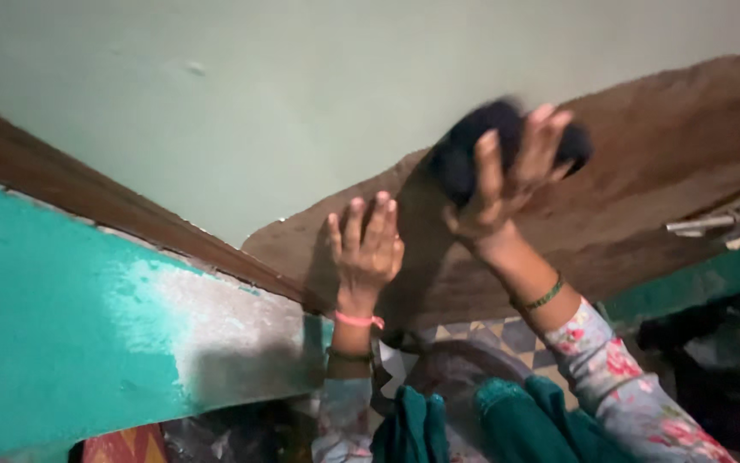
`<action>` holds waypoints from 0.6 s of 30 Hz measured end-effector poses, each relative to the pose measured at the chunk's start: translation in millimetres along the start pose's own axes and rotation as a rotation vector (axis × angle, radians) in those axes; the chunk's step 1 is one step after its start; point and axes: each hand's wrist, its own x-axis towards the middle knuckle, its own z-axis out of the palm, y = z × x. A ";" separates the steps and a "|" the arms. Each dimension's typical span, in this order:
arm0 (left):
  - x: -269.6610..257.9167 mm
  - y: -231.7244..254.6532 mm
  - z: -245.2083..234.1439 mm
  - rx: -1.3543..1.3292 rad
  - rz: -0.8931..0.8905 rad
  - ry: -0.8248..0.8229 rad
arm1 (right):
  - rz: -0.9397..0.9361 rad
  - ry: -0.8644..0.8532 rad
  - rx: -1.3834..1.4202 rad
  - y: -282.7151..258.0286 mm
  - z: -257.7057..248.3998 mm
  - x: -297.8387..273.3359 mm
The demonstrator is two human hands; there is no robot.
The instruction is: The person rubs the surface of a door with a cloth and peels away pieces of white material by hand.
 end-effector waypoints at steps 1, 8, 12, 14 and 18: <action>-2.1 -1.3 -1.7 -0.011 -0.056 -0.023 | -0.082 -0.023 -0.052 -2.5 6.6 -12.8; -0.7 -3.2 -48.0 0.114 -0.115 -0.310 | -0.482 -0.196 -0.217 5.4 10.1 -82.9; 12.5 -1.1 -63.7 0.113 -0.117 -0.346 | -0.554 -0.164 -0.255 2.7 5.8 -59.9; 16.6 0.8 -69.9 0.091 -0.132 -0.353 | -0.582 -0.145 -0.262 -1.2 4.5 -34.4; 18.7 4.5 -74.3 0.046 -0.161 -0.375 | -0.552 -0.167 -0.248 -17.4 4.7 0.8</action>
